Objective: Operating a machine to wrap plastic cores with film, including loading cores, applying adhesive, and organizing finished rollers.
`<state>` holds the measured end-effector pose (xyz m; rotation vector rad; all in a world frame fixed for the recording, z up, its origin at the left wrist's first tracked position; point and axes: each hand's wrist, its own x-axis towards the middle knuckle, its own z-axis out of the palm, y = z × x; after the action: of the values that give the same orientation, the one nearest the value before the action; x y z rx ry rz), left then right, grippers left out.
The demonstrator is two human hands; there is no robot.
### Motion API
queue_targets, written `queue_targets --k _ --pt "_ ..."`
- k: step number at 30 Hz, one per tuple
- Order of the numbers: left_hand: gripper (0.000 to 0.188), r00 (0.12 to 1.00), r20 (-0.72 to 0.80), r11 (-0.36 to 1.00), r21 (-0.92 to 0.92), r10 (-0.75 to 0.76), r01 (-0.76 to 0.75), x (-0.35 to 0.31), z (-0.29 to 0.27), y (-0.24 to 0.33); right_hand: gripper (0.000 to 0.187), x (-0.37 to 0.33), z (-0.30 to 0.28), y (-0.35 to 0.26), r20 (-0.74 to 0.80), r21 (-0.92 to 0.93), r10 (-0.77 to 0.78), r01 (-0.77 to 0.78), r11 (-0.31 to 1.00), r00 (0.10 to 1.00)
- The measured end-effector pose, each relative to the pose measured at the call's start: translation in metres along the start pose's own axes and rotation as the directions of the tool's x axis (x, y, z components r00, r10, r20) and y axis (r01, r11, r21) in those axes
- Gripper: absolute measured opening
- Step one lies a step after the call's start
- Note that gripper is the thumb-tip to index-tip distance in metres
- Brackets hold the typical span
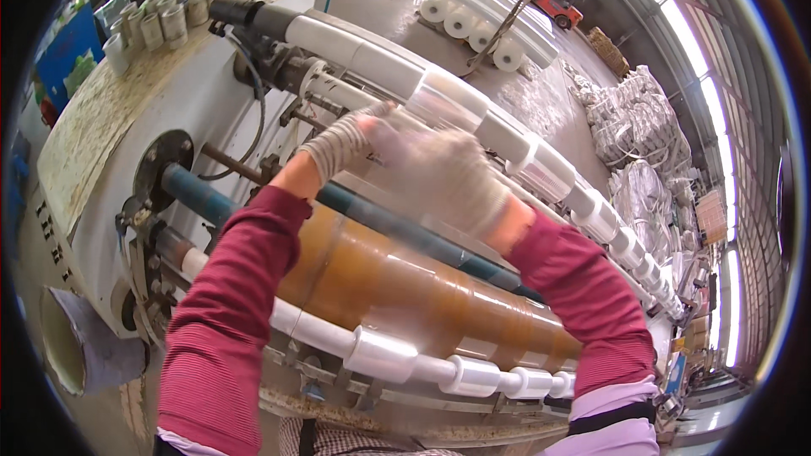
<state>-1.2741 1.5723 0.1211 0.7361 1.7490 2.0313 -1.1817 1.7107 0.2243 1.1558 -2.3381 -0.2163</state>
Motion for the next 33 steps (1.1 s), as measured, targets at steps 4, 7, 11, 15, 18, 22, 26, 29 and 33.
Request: queue_targets --k 4,7,11,15,18,22,26,29,33 --pt "0.050 0.800 0.597 -0.045 0.799 -0.059 -0.600 0.004 0.013 -0.032 0.051 -0.016 0.000 0.020 0.274 0.033 0.156 -0.171 0.985 0.949" --pt "0.037 0.907 0.160 0.358 0.934 -0.390 -0.011 -0.122 0.019 0.043 0.050 -0.117 -0.036 0.011 0.242 0.076 0.111 -0.133 0.988 0.964" --pt "0.039 0.712 0.641 0.871 0.484 -0.286 -0.086 -0.136 0.012 0.093 0.052 -0.190 -0.076 0.035 0.256 -0.087 0.221 -0.205 0.975 0.941" --pt "0.047 0.979 0.206 0.956 0.287 0.008 -0.068 0.013 0.128 0.035 0.058 -0.133 -0.054 0.064 0.203 -0.090 0.283 -0.270 0.959 0.937" --pt "0.037 0.883 0.440 0.982 -0.012 -0.165 0.189 0.039 0.161 -0.028 0.052 -0.170 -0.060 0.064 0.398 -0.273 0.354 -0.260 0.926 0.846" --pt "0.030 0.756 0.087 0.752 0.225 -0.648 0.619 -0.098 0.133 0.006 0.044 -0.316 -0.134 0.032 0.338 -0.235 0.382 -0.316 0.919 0.860" --pt "0.058 0.824 0.423 0.917 0.295 -0.377 0.268 -0.010 0.215 0.045 0.053 -0.327 -0.121 0.087 0.186 -0.148 0.377 -0.353 0.924 0.907" --pt "0.053 0.954 0.139 0.963 -0.025 -0.264 0.270 0.069 0.297 -0.010 0.052 -0.274 -0.085 0.129 0.411 -0.269 0.501 -0.424 0.865 0.762" --pt "0.044 0.817 0.537 0.550 0.755 -0.209 -0.356 -0.027 0.301 0.022 0.049 -0.396 -0.133 0.113 0.269 -0.094 0.271 -0.255 0.962 0.924"
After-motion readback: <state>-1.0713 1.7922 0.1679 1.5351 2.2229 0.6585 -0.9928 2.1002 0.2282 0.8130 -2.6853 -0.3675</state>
